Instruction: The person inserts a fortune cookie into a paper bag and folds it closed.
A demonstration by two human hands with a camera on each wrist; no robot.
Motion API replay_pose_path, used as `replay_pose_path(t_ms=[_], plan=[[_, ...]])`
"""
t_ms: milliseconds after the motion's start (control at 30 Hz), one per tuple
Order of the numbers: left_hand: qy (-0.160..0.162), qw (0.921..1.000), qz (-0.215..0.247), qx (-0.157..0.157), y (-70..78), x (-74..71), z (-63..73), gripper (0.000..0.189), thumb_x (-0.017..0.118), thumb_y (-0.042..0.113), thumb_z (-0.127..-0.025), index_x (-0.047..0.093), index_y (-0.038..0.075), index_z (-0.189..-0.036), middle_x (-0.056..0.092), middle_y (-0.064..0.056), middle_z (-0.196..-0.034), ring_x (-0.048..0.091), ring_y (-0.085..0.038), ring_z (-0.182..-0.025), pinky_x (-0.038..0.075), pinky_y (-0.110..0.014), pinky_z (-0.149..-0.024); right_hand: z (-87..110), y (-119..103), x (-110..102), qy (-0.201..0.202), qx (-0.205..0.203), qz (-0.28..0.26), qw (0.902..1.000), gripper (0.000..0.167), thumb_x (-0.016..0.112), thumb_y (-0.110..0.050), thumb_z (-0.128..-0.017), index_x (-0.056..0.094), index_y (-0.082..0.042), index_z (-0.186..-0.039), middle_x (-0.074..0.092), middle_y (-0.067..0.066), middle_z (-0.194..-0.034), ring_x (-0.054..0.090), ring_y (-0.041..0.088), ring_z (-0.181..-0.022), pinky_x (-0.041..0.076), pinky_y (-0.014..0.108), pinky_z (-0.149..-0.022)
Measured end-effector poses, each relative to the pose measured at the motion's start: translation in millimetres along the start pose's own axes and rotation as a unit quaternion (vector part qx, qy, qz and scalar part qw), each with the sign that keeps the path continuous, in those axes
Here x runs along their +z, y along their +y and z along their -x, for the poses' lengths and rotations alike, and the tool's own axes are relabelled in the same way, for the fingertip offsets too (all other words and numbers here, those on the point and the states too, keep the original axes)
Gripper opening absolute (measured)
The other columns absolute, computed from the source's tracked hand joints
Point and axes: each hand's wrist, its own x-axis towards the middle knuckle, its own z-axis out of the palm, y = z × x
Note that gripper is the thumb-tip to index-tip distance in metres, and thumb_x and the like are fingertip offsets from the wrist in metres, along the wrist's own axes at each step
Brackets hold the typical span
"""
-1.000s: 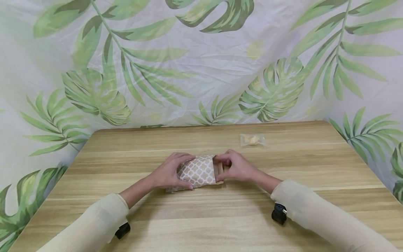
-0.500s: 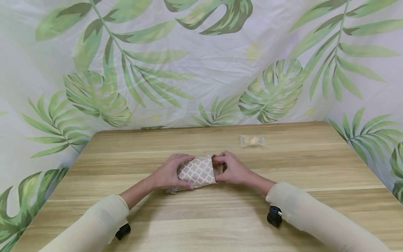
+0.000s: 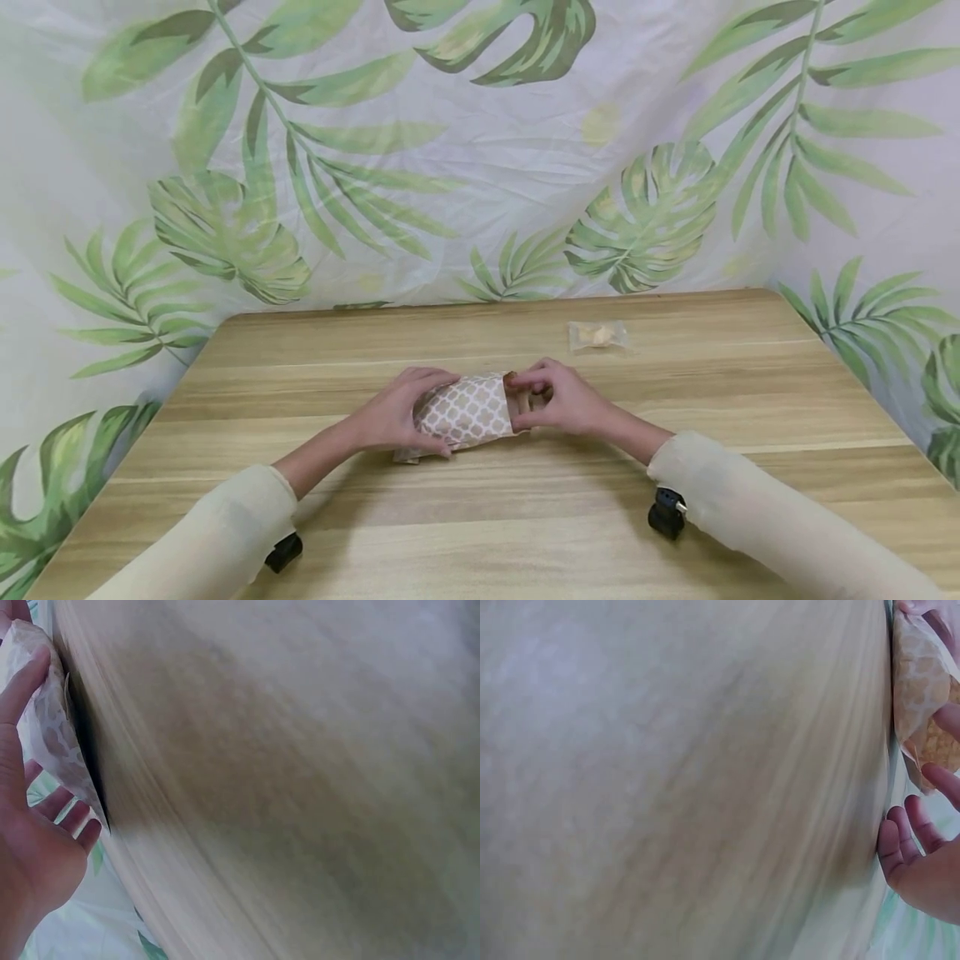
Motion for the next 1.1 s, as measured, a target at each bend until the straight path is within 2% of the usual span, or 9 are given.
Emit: replay_pose_path(t_ms=[133,267,400,533,667,733,933,1100], plan=[[-0.003,0.9999,-0.009,0.009,-0.8,-1.8,-0.6,0.1,0.096,0.043,-0.064,0.056,0.002,-0.146,0.058,-0.019,-0.145,0.05,-0.041,-0.134,0.041,-0.063,-0.11,-1.3,0.0,0.7,-0.002,-0.002,0.012,0.9999,0.057,0.091,-0.017,-0.076,0.072,0.003,-0.127,0.062,0.015,-0.113,0.057,0.024,-0.099,0.051,0.034,-0.083],[-0.005,0.9997,-0.018,0.014,-0.6,-2.7,-0.7,0.1,0.097,0.043,-0.065,0.056,0.0,-0.145,0.058,-0.02,-0.144,0.051,-0.042,-0.133,0.043,-0.063,-0.109,-5.1,0.2,5.5,0.0,-0.013,0.02,0.9997,0.057,0.086,-0.01,-0.074,0.07,0.007,-0.127,0.062,0.017,-0.116,0.059,0.027,-0.106,0.053,0.035,-0.089],[-0.012,0.9997,-0.019,0.0,0.0,-1.9,-0.8,0.1,0.096,0.045,-0.066,0.055,0.001,-0.146,0.058,-0.02,-0.145,0.051,-0.041,-0.134,0.042,-0.062,-0.11,-6.2,-0.1,8.1,-0.002,-0.015,0.025,0.9996,0.057,0.082,-0.006,-0.073,0.068,0.011,-0.127,0.062,0.019,-0.117,0.059,0.032,-0.11,0.052,0.038,-0.094],[-0.016,0.9996,-0.019,-0.012,-0.1,-0.7,0.3,0.101,0.095,0.048,-0.066,0.055,0.004,-0.147,0.057,-0.018,-0.146,0.05,-0.038,-0.135,0.042,-0.06,-0.111,-2.2,0.0,4.7,0.0,-0.005,0.01,0.9999,0.057,0.087,-0.011,-0.076,0.069,0.007,-0.128,0.061,0.017,-0.118,0.059,0.029,-0.108,0.052,0.037,-0.091],[-0.01,0.9997,-0.02,-0.007,-1.0,0.0,2.1,0.099,0.095,0.048,-0.067,0.055,0.004,-0.147,0.058,-0.017,-0.145,0.051,-0.037,-0.133,0.043,-0.06,-0.11,3.0,3.5,-3.7,0.009,-0.006,0.004,0.9999,0.056,0.093,-0.017,-0.077,0.072,0.002,-0.126,0.062,0.014,-0.108,0.056,0.027,-0.098,0.05,0.035,-0.083],[-0.006,0.9998,-0.019,-0.003,-1.7,0.5,2.7,0.098,0.094,0.047,-0.068,0.056,0.004,-0.147,0.058,-0.017,-0.144,0.052,-0.037,-0.133,0.043,-0.06,-0.109,5.4,6.6,-9.4,0.012,-0.007,0.008,0.9999,0.055,0.093,-0.018,-0.077,0.073,0.001,-0.124,0.064,0.014,-0.105,0.057,0.028,-0.096,0.051,0.036,-0.083],[-0.005,0.9999,-0.013,-0.01,-2.7,1.4,2.9,0.095,0.093,0.047,-0.069,0.056,0.005,-0.147,0.057,-0.017,-0.145,0.05,-0.038,-0.134,0.042,-0.061,-0.11,11.8,14.9,-31.8,0.039,-0.002,0.036,0.9986,0.05,0.091,-0.015,-0.079,0.073,0.003,-0.121,0.072,0.018,-0.114,0.066,0.031,-0.101,0.056,0.048,-0.091],[-0.007,0.9997,-0.008,-0.024,-0.9,-0.3,2.1,0.096,0.093,0.048,-0.07,0.056,0.004,-0.147,0.053,-0.019,-0.147,0.047,-0.041,-0.137,0.042,-0.064,-0.109,14.0,20.3,-51.1,0.075,-0.014,0.08,0.9939,0.047,0.09,-0.011,-0.08,0.072,0.007,-0.12,0.072,0.022,-0.114,0.067,0.036,-0.099,0.056,0.054,-0.09]])
